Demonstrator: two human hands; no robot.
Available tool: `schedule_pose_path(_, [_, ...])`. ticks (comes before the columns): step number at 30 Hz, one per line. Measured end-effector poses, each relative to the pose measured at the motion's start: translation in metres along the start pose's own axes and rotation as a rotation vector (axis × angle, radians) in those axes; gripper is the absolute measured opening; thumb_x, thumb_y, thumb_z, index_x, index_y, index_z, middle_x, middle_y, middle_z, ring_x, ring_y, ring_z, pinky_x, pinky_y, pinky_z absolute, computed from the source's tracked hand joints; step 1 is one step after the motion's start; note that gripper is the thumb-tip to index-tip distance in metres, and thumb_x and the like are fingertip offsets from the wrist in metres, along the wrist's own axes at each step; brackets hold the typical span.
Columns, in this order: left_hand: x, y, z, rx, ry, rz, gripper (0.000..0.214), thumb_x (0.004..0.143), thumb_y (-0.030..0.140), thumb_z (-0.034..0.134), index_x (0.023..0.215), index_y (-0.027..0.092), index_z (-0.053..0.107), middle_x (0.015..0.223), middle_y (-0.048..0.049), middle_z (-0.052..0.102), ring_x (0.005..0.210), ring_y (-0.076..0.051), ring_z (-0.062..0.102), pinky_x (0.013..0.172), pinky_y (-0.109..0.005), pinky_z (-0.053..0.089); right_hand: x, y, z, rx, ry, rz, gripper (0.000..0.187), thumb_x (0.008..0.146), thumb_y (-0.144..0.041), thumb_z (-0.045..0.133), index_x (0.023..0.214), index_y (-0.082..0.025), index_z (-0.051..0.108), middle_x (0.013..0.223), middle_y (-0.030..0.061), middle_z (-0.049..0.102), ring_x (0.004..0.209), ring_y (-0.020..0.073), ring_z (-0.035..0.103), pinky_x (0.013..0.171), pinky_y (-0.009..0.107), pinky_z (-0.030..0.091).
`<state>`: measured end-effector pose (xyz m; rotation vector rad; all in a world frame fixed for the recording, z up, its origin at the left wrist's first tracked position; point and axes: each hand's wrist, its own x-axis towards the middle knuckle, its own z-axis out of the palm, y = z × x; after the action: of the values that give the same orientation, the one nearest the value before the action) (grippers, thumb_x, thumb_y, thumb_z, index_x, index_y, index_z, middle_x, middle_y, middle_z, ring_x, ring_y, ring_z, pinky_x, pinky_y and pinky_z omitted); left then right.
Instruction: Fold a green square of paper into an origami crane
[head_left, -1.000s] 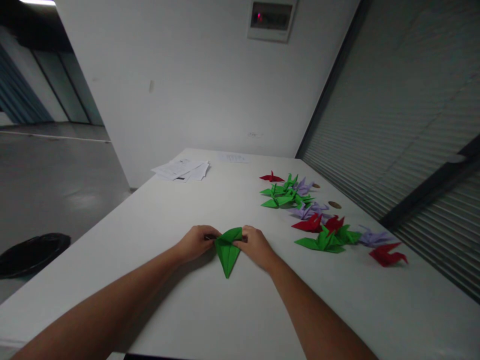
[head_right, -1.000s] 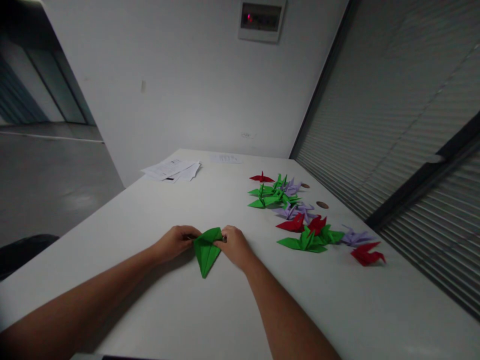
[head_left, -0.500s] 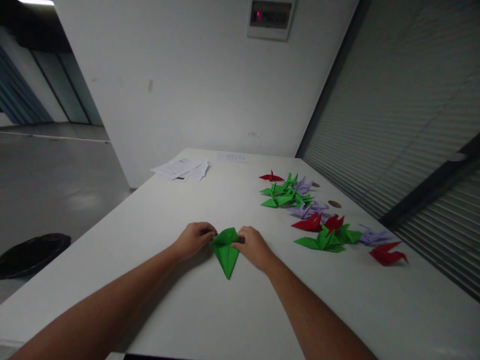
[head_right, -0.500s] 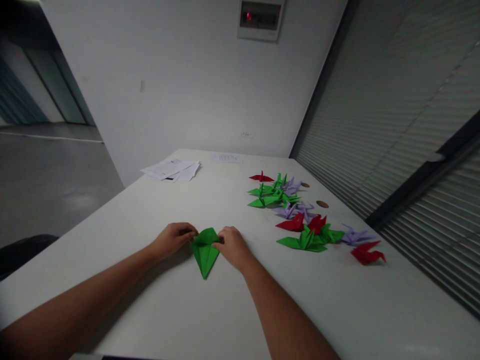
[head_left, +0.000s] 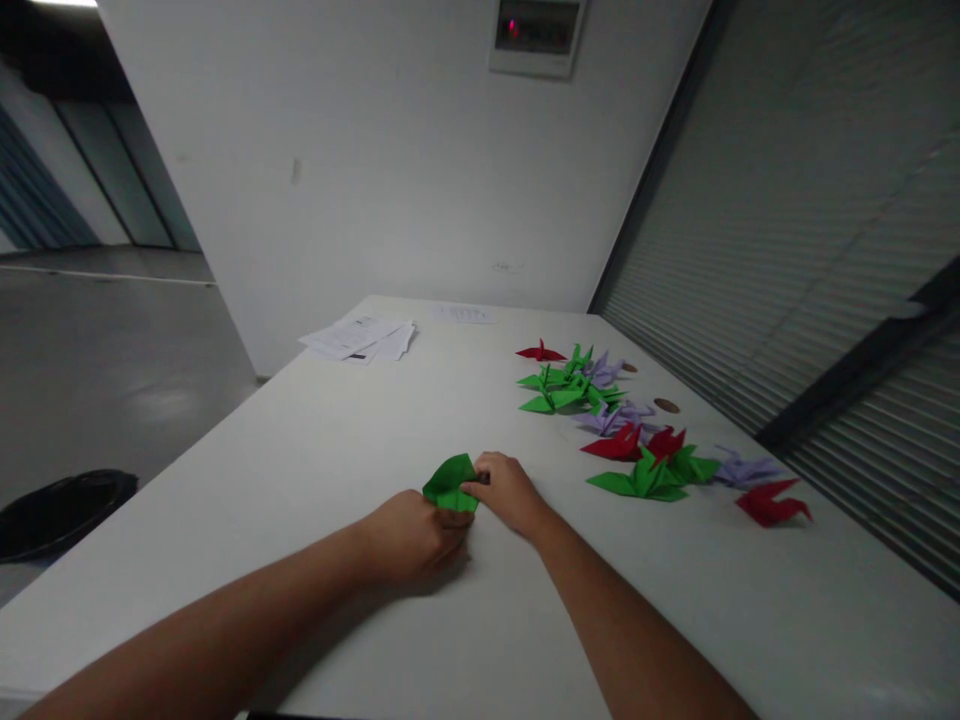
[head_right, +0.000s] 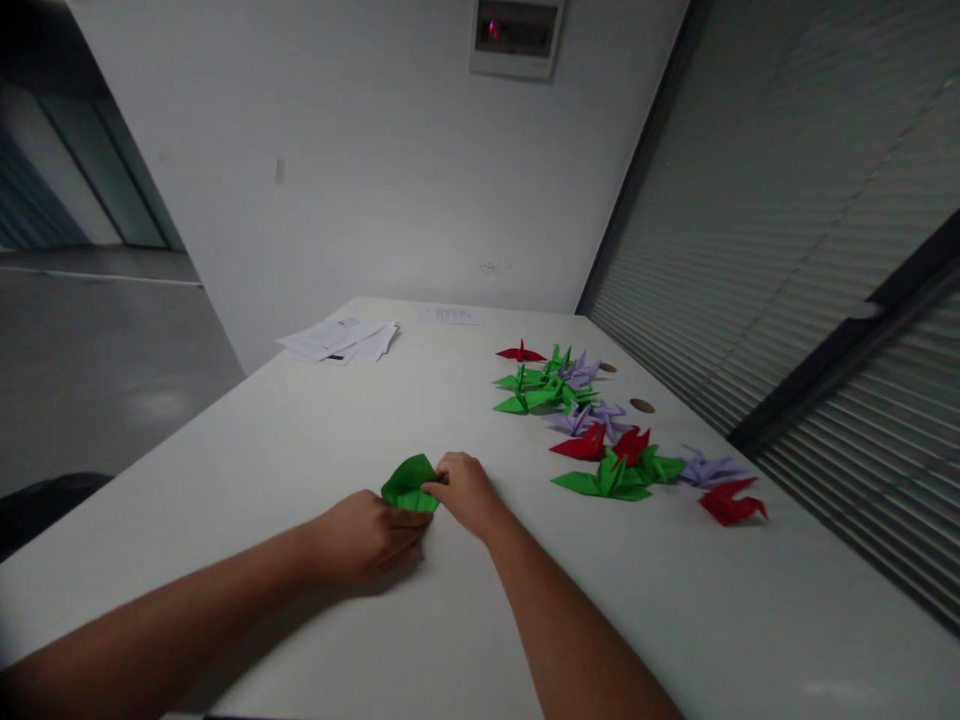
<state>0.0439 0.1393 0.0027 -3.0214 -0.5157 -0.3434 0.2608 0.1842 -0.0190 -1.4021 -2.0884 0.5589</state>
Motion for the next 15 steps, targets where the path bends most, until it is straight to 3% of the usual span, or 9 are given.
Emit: schedule_pose_path(15, [-0.002,-0.002,-0.009,-0.082,-0.038,0.085,0.011,0.098,0.024,0.057,0.100,0.019,0.067,0.098,-0.0080,0.075,0.077,-0.020,0.071,0.064,-0.028,0.056,0.005,0.012,-0.005,0.250,0.123,-0.093,0.028,0.090,-0.026,0.070,0.065,-0.019,0.063,0.075,0.0017,0.063,0.071,0.0166,0.057,0.067,0.029,0.041])
